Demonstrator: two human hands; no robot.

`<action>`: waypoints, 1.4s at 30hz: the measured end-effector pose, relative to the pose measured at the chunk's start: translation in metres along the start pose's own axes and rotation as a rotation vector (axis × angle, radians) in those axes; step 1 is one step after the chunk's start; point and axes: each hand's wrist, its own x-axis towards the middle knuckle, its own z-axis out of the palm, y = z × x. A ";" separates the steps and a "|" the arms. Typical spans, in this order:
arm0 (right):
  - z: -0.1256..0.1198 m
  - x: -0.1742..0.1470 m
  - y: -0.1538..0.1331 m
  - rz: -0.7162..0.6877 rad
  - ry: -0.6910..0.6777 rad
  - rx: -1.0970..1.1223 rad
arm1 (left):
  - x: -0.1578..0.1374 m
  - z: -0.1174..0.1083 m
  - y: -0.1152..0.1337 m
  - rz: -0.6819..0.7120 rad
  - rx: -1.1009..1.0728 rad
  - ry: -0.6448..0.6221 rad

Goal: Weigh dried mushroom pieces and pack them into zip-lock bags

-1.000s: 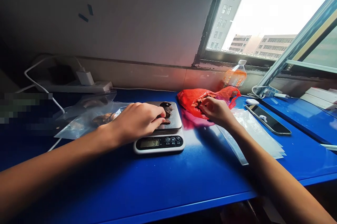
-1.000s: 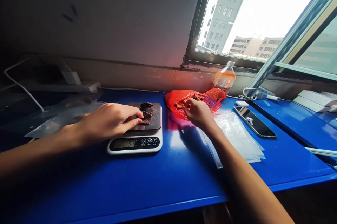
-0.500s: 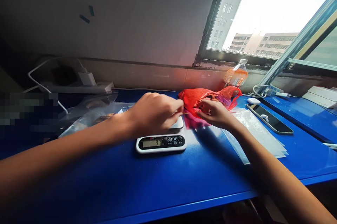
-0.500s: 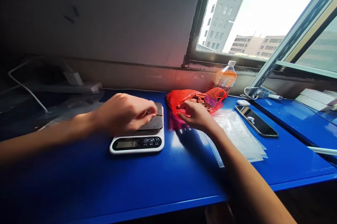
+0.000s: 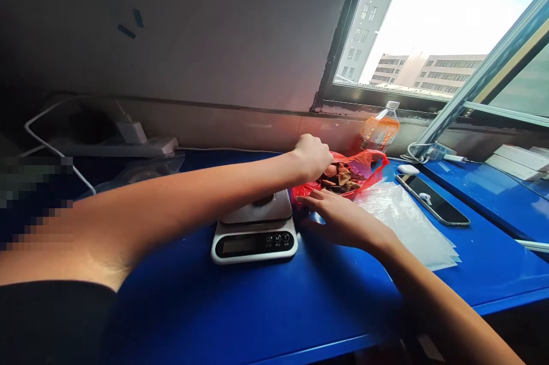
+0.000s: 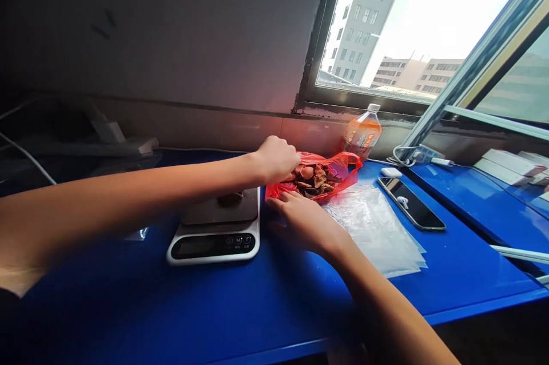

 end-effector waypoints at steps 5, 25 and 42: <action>-0.001 0.004 -0.004 0.018 0.133 0.088 | -0.014 -0.019 -0.019 -0.033 0.193 -0.020; -0.018 0.058 0.065 0.023 0.251 0.239 | -0.022 -0.035 -0.068 -0.245 0.060 -0.052; 0.008 0.087 0.068 0.463 0.253 0.242 | -0.020 -0.028 -0.060 -0.128 0.061 -0.073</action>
